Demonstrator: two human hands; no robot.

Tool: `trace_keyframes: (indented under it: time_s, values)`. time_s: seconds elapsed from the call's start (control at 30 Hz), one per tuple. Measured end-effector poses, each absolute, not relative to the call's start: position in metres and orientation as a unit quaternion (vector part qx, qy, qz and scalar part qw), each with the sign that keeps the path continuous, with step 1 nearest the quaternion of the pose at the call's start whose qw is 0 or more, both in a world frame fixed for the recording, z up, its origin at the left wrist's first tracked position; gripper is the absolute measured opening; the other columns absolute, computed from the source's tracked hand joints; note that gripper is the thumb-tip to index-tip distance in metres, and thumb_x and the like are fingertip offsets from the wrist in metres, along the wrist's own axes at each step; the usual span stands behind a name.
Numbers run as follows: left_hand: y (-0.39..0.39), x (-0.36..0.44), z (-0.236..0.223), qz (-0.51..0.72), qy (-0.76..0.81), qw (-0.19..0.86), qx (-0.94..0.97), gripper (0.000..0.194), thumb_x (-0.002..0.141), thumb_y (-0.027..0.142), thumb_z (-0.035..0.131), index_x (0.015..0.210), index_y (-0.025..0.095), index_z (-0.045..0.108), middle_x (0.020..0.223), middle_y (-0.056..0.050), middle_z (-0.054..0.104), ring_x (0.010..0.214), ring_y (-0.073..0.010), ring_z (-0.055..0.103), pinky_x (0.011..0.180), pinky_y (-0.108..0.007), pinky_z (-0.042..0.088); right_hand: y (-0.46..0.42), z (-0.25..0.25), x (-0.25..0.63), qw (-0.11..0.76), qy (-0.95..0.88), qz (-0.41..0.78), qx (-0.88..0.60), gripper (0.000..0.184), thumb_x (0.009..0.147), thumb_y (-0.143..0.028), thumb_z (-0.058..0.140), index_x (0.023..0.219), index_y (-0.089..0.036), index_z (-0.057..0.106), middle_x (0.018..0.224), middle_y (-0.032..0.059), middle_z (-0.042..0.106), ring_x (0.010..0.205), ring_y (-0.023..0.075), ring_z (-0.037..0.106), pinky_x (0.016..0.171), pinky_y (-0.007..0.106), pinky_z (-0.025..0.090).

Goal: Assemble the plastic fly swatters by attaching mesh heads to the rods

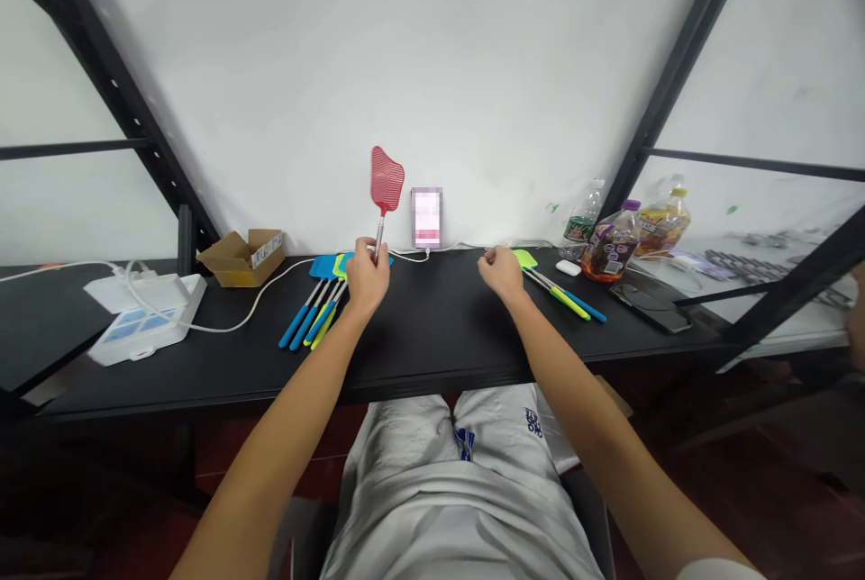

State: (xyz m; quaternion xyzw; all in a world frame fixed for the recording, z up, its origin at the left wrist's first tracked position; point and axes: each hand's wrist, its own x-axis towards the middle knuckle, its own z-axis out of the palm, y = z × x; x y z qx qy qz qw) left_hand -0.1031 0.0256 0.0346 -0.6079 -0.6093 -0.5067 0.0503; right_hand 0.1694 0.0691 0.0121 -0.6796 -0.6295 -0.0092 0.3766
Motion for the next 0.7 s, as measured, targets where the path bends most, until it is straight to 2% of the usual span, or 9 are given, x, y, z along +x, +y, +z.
trace_keyframes:
  time_s: [0.17, 0.33, 0.5, 0.7]
  values:
    - [0.021, -0.130, 0.046, -0.430, -0.697, 0.083, -0.568, 0.033, 0.097, 0.039, 0.037, 0.116, 0.019, 0.055, 0.082, -0.009, 0.067, 0.085, -0.0273, 0.064, 0.076, -0.033, 0.041, 0.065, 0.020, 0.201, 0.330, -0.500, -0.052, -0.799, 0.031, 0.080, -0.023, 0.058, 0.108, -0.013, 0.063, 0.119, 0.0192, 0.056, 0.113, 0.0329, 0.050, 0.094, 0.043, 0.036]
    - [0.017, -0.160, 0.053, -0.335, -0.791, 0.083, -0.505, 0.030, 0.089, 0.030, 0.044, 0.106, 0.014, 0.063, 0.110, -0.021, 0.065, 0.102, -0.0359, 0.061, 0.083, -0.044, 0.046, 0.072, 0.013, 0.215, 0.277, -0.447, -0.027, -0.850, 0.039, 0.077, -0.019, 0.061, 0.114, -0.008, 0.063, 0.124, 0.0227, 0.053, 0.119, 0.0361, 0.048, 0.098, 0.045, 0.033]
    - [0.020, -0.179, 0.053, -0.309, -0.831, 0.058, -0.460, 0.036, 0.082, 0.032, 0.052, 0.108, 0.010, 0.065, 0.111, -0.026, 0.064, 0.104, -0.0418, 0.061, 0.082, -0.052, 0.049, 0.082, 0.007, 0.219, 0.255, -0.426, 0.001, -0.868, 0.043, 0.077, -0.018, 0.062, 0.119, -0.011, 0.062, 0.125, 0.0231, 0.054, 0.121, 0.0379, 0.047, 0.097, 0.052, 0.032]
    - [0.031, -0.194, 0.043, -0.247, -0.850, 0.014, -0.466, 0.050, 0.071, 0.043, 0.066, 0.110, 0.012, 0.065, 0.109, -0.029, 0.064, 0.106, -0.0451, 0.060, 0.081, -0.055, 0.048, 0.085, 0.004, 0.222, 0.256, -0.408, 0.004, -0.877, 0.043, 0.078, -0.017, 0.063, 0.121, -0.010, 0.062, 0.127, 0.0250, 0.053, 0.120, 0.0374, 0.047, 0.096, 0.052, 0.034]
